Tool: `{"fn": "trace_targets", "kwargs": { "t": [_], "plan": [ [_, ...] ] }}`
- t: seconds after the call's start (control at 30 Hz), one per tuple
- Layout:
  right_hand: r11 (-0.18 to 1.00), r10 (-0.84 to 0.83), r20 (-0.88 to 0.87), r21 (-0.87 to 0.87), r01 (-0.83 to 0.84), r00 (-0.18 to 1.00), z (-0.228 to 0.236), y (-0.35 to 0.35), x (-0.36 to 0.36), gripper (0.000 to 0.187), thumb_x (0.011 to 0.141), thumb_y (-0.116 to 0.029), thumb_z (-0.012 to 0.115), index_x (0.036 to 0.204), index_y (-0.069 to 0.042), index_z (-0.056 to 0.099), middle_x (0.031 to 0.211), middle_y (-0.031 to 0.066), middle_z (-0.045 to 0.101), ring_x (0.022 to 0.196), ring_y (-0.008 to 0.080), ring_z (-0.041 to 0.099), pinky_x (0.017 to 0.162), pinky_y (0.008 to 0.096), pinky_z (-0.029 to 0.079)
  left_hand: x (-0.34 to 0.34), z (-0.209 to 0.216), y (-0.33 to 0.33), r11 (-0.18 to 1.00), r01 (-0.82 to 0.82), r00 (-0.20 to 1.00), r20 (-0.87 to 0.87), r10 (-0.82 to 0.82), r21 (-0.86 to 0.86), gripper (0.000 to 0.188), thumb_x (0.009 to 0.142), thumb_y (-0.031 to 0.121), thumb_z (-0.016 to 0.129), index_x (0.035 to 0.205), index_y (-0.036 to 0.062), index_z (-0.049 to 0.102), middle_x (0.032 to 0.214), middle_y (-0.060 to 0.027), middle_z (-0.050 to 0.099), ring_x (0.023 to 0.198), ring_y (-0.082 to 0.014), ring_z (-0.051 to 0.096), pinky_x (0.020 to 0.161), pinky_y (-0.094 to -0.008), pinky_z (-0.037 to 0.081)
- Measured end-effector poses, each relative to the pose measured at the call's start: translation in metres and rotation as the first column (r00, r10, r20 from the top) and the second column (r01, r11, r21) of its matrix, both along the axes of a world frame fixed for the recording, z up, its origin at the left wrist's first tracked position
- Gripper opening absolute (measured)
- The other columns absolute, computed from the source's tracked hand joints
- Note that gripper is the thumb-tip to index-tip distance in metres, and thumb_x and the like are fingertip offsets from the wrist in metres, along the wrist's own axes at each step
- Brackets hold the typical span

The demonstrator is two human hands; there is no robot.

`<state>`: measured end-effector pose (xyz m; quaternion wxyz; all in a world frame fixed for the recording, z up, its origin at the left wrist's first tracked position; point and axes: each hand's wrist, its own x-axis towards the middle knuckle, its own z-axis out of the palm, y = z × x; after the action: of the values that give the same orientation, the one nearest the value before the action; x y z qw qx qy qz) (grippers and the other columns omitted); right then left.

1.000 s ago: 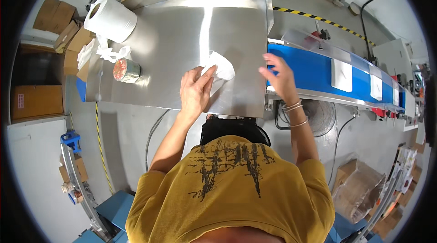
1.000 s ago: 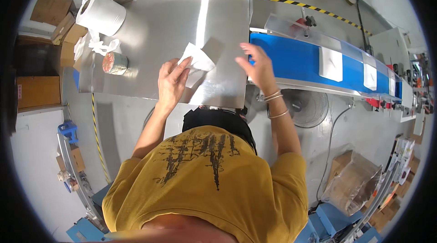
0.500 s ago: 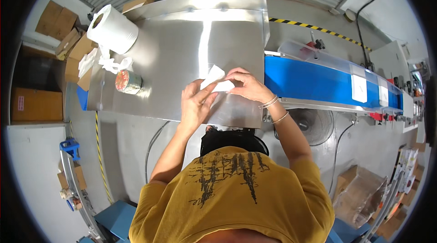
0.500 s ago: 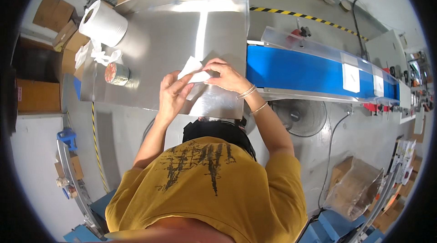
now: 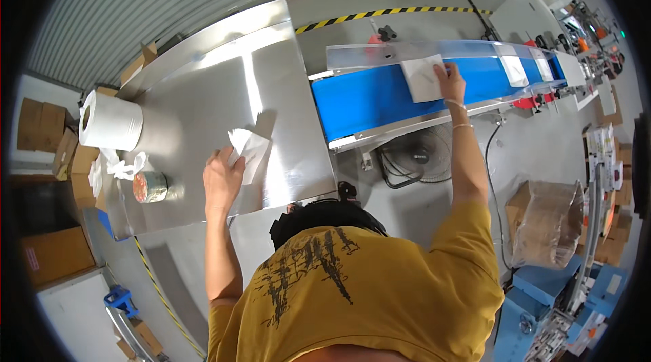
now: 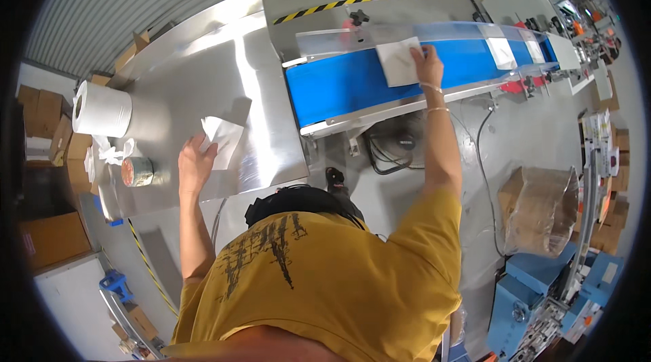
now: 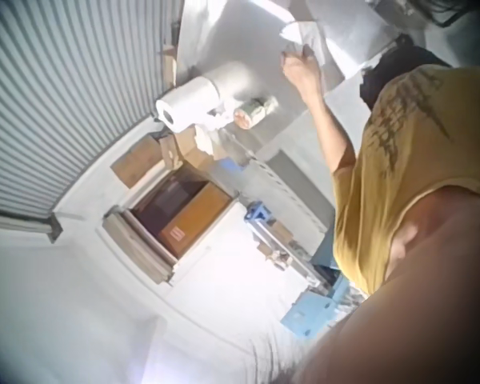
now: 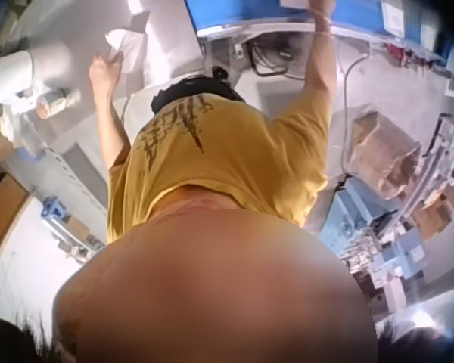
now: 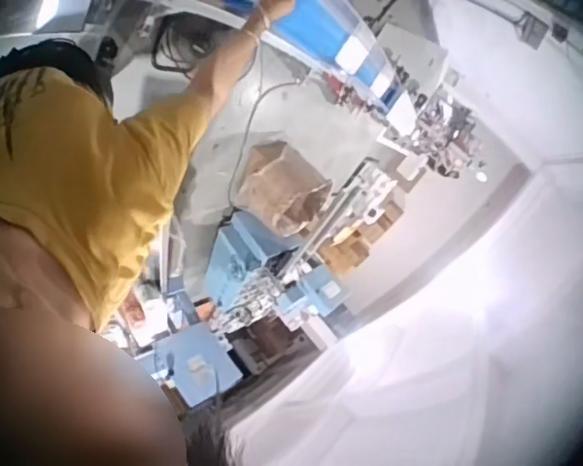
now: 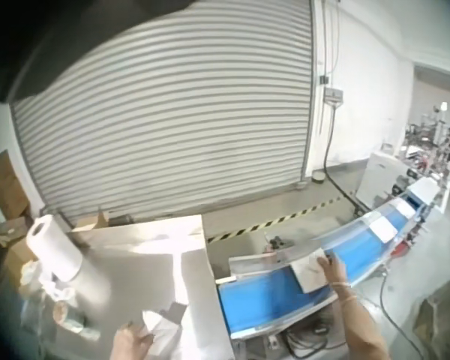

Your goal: Placing stacks of paper blanks into a feeding mechanism of an industrial machine and operating controls.

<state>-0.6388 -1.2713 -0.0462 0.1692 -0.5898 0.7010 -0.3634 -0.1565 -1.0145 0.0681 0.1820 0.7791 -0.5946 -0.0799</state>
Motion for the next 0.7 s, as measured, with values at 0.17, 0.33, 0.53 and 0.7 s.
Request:
{"fn": "trace_targets", "kwargs": {
  "t": [0.17, 0.33, 0.53, 0.7],
  "plan": [
    [0.890, -0.178, -0.538, -0.445, -0.099, 0.824, 0.015, 0.018, 0.008, 0.043, 0.087, -0.036, 0.064, 0.116, -0.005, 0.056, 0.105, 0.0142, 0.063, 0.092, 0.0219, 0.060, 0.078, 0.0322, 0.047, -0.022, 0.012, -0.016, 0.992, 0.102, 0.992, -0.077, -0.097, 0.071, 0.024, 0.079, 0.012, 0.065, 0.101, 0.0017, 0.062, 0.081, -0.0227, 0.062, 0.077, -0.0399, 0.061, 0.069, -0.0425, 0.048],
    [0.536, 0.698, 0.639, -0.168, -0.827, 0.323, 0.055, 0.078, 0.128, 0.042, 0.097, -0.033, 0.050, 0.127, -0.004, 0.049, 0.119, 0.0073, 0.058, 0.110, 0.0151, 0.052, 0.095, 0.0313, 0.041, -0.079, 0.022, -0.055, 0.888, 0.457, 0.703, -0.634, -0.324, 0.053, 0.030, 0.087, 0.008, 0.062, 0.117, 0.0029, 0.059, 0.088, -0.0095, 0.067, 0.079, -0.0182, 0.063, 0.073, -0.0302, 0.048],
    [0.378, 0.612, 0.768, -0.075, -0.923, 0.188, 0.060, 0.100, 0.143, 0.030, 0.098, -0.026, 0.049, 0.116, -0.002, 0.053, 0.103, 0.0021, 0.058, 0.093, 0.0070, 0.052, 0.082, 0.0246, 0.044, -0.115, -0.014, -0.098, 0.865, 0.495, 0.268, -0.961, -0.064, 0.080, 0.040, 0.085, 0.003, 0.064, 0.124, 0.0033, 0.056, 0.103, -0.0034, 0.065, 0.087, -0.0097, 0.059, 0.079, -0.0258, 0.049],
    [0.620, 0.560, 0.713, -0.023, -0.784, 0.422, 0.026, 0.100, 0.123, 0.021, 0.094, -0.023, 0.057, 0.097, -0.002, 0.058, 0.082, -0.0015, 0.055, 0.076, 0.0062, 0.049, 0.067, 0.0236, 0.044, -0.141, -0.024, -0.109, 0.865, 0.473, 0.351, -0.936, -0.009, 0.169, 0.044, 0.085, 0.003, 0.063, 0.128, 0.0043, 0.051, 0.097, -0.0069, 0.065, 0.083, -0.0126, 0.061, 0.070, -0.0255, 0.049]
  ]
}}
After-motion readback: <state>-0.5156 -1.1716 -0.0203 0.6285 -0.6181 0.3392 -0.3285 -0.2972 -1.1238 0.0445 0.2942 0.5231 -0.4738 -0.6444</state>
